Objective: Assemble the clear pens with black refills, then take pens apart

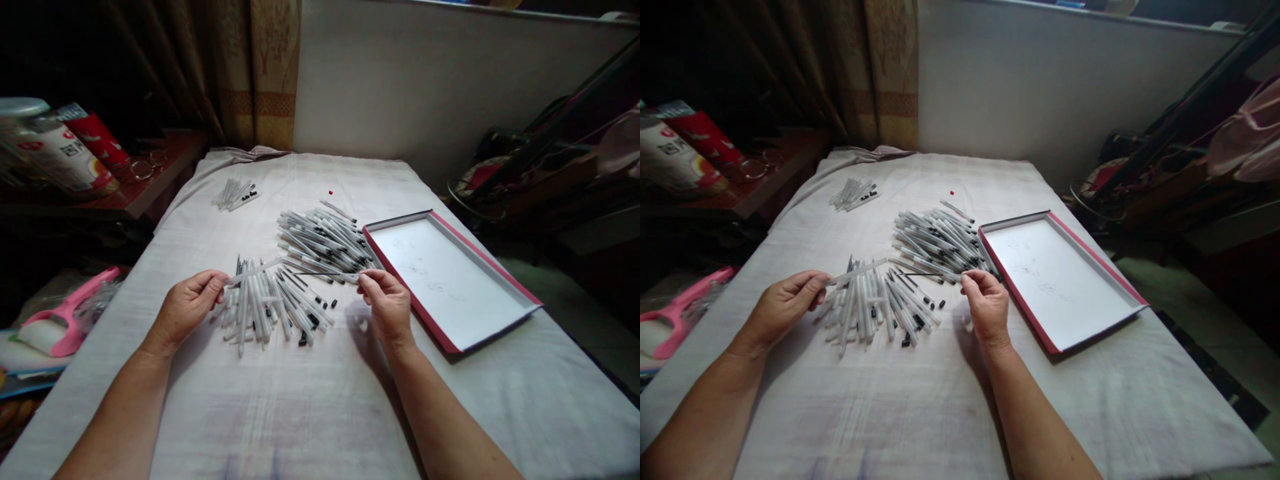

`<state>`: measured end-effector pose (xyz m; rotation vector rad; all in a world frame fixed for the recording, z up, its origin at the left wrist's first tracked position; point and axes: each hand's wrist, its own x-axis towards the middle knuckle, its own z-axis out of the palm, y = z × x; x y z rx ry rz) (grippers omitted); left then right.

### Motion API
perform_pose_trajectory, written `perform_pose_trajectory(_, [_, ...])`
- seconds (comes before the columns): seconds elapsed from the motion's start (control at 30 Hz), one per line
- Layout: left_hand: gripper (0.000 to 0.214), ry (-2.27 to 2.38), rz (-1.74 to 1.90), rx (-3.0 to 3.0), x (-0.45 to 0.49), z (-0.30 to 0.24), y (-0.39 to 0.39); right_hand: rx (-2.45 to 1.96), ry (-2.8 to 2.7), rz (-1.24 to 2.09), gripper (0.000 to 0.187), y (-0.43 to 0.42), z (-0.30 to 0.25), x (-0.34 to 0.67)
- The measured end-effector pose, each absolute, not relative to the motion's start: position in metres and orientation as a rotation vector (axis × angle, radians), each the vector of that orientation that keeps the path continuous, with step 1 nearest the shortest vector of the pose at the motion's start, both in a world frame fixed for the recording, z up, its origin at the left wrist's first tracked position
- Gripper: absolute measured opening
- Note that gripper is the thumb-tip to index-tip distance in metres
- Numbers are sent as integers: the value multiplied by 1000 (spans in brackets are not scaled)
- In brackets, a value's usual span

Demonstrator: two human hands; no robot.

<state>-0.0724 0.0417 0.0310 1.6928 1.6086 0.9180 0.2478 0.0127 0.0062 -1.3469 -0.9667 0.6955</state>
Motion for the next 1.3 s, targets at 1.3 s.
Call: perform_pose_trajectory(1.3, [41,1000,303,2120,-29,44,19,-1060,-2333,275,26,-12,25,219])
